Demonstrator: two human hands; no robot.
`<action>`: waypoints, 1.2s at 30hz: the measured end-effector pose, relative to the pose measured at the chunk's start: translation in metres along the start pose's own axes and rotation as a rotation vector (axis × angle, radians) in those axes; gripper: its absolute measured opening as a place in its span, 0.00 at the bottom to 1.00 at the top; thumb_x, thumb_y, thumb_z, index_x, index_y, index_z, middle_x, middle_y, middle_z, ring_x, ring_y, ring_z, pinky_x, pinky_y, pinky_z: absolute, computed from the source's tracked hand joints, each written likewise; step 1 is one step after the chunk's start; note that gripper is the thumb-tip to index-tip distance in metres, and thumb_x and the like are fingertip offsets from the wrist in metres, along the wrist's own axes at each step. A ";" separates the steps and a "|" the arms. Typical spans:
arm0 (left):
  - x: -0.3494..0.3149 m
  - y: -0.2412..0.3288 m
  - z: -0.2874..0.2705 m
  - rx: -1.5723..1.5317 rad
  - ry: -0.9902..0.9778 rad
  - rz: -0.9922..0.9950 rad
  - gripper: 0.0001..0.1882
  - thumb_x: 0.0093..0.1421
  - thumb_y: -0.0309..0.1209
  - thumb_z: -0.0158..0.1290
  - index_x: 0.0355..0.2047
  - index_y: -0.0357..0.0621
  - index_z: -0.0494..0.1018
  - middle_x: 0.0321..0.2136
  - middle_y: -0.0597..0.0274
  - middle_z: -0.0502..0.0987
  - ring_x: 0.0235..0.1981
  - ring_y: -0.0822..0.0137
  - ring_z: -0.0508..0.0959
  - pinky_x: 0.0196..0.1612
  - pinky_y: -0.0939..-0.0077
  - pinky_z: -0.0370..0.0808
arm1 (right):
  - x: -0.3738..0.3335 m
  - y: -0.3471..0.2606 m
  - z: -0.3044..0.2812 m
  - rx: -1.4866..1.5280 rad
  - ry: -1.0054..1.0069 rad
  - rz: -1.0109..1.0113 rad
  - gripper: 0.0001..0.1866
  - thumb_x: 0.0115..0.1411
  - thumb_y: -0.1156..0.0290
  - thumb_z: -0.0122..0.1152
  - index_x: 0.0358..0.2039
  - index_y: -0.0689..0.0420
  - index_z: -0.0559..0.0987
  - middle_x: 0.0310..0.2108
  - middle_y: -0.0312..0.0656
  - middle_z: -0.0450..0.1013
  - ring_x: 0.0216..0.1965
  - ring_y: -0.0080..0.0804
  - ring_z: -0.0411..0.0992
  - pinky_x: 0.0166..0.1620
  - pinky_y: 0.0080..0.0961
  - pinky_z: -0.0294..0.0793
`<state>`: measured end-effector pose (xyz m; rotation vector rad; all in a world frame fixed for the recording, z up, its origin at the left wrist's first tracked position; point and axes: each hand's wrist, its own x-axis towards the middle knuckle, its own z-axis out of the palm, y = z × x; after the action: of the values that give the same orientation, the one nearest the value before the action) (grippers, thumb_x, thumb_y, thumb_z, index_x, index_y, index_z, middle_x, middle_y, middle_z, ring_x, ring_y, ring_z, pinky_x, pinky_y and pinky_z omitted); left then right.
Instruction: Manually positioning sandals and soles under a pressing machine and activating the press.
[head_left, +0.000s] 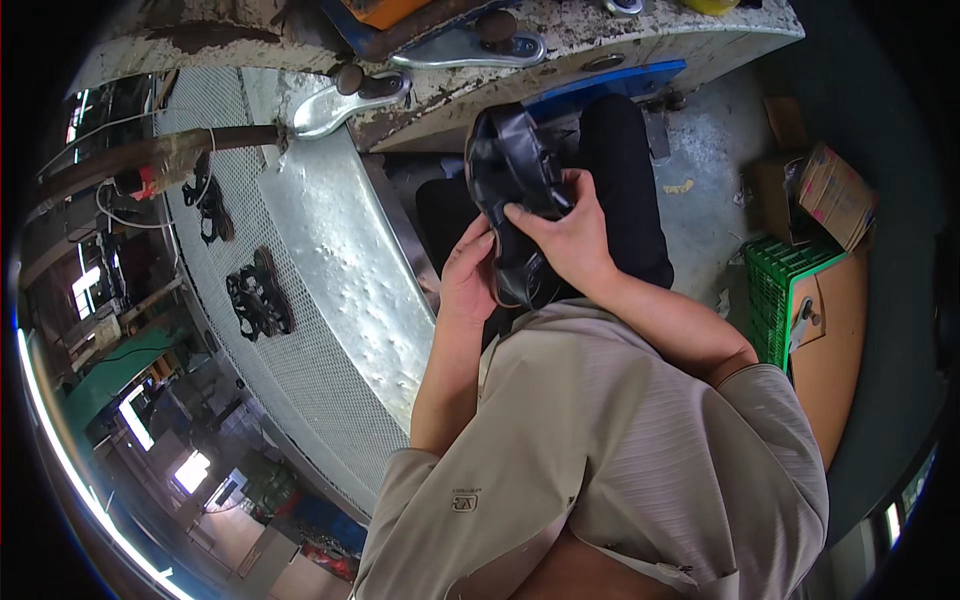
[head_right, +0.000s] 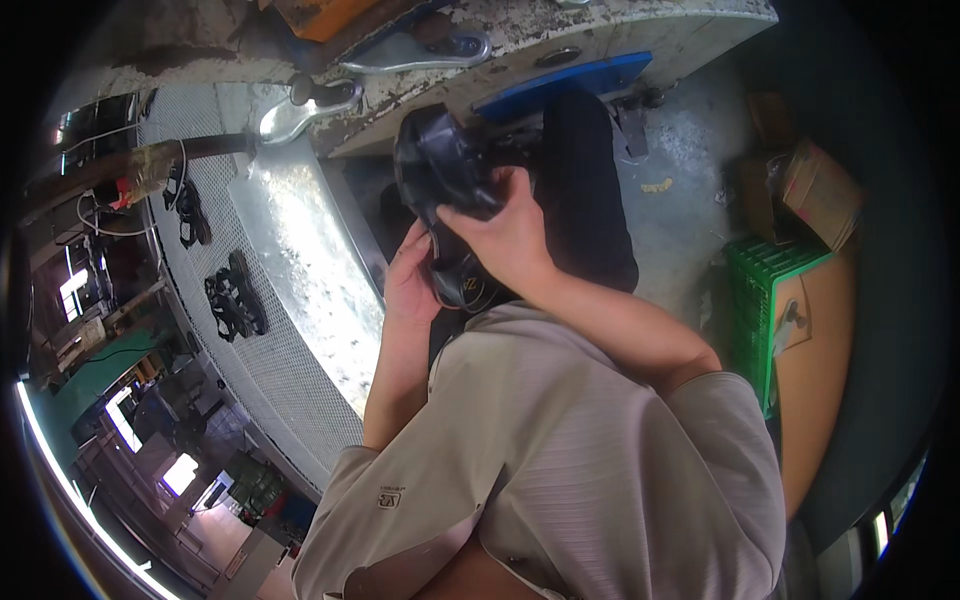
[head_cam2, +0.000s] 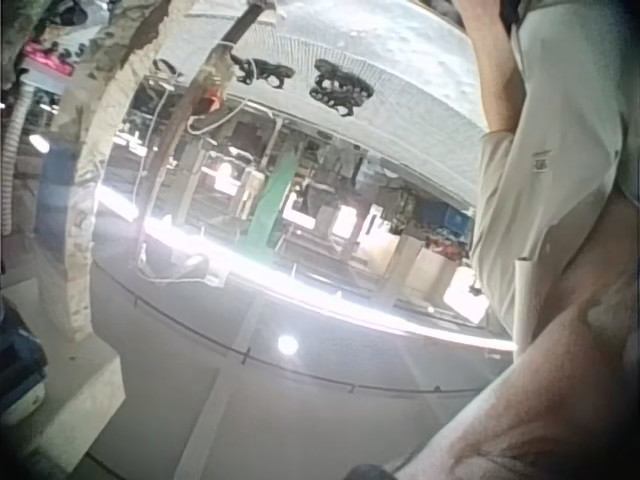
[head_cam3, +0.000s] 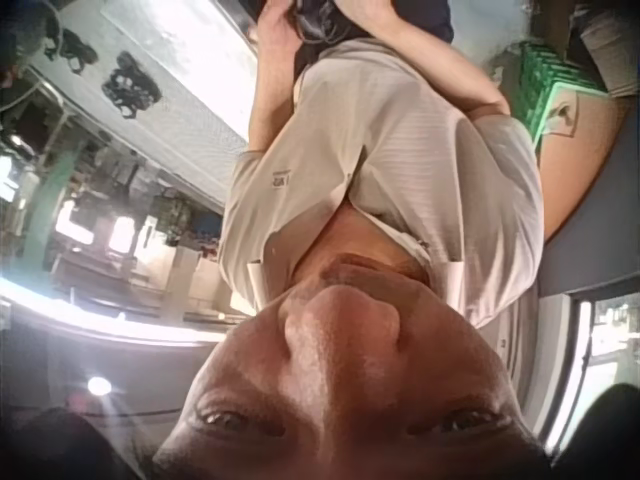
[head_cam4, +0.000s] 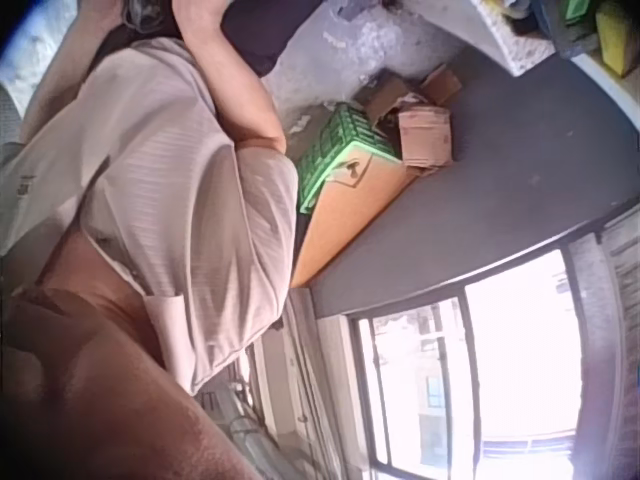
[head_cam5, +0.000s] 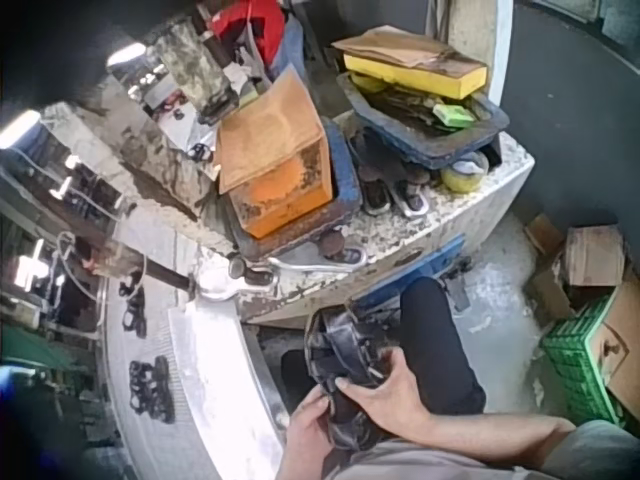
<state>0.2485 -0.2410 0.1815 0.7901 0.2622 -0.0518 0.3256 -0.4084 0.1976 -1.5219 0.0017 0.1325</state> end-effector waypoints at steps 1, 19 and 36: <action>-0.002 -0.001 -0.006 0.019 0.008 0.008 0.32 0.68 0.27 0.53 0.72 0.33 0.63 0.64 0.47 0.76 0.65 0.54 0.77 0.70 0.58 0.72 | -0.003 -0.005 0.001 -0.001 0.000 -0.008 0.39 0.50 0.58 0.85 0.53 0.65 0.72 0.45 0.53 0.81 0.47 0.42 0.83 0.52 0.34 0.80; -0.021 -0.030 -0.041 -0.175 0.039 0.116 0.24 0.66 0.27 0.49 0.62 0.33 0.72 0.55 0.50 0.82 0.57 0.55 0.82 0.63 0.59 0.78 | -0.018 -0.025 0.014 -0.249 -0.191 -0.110 0.39 0.49 0.58 0.84 0.56 0.61 0.72 0.46 0.53 0.81 0.48 0.52 0.82 0.51 0.40 0.81; -0.066 -0.133 -0.021 -0.243 0.392 0.387 0.33 0.77 0.63 0.40 0.59 0.49 0.76 0.44 0.60 0.84 0.36 0.64 0.84 0.34 0.68 0.82 | 0.058 0.086 0.001 -0.107 -0.859 0.226 0.33 0.75 0.47 0.57 0.69 0.58 0.69 0.57 0.43 0.74 0.49 0.32 0.76 0.52 0.30 0.75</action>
<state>0.1609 -0.3233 0.0921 0.5927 0.4723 0.4960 0.3754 -0.3989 0.1069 -1.4631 -0.5247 0.9681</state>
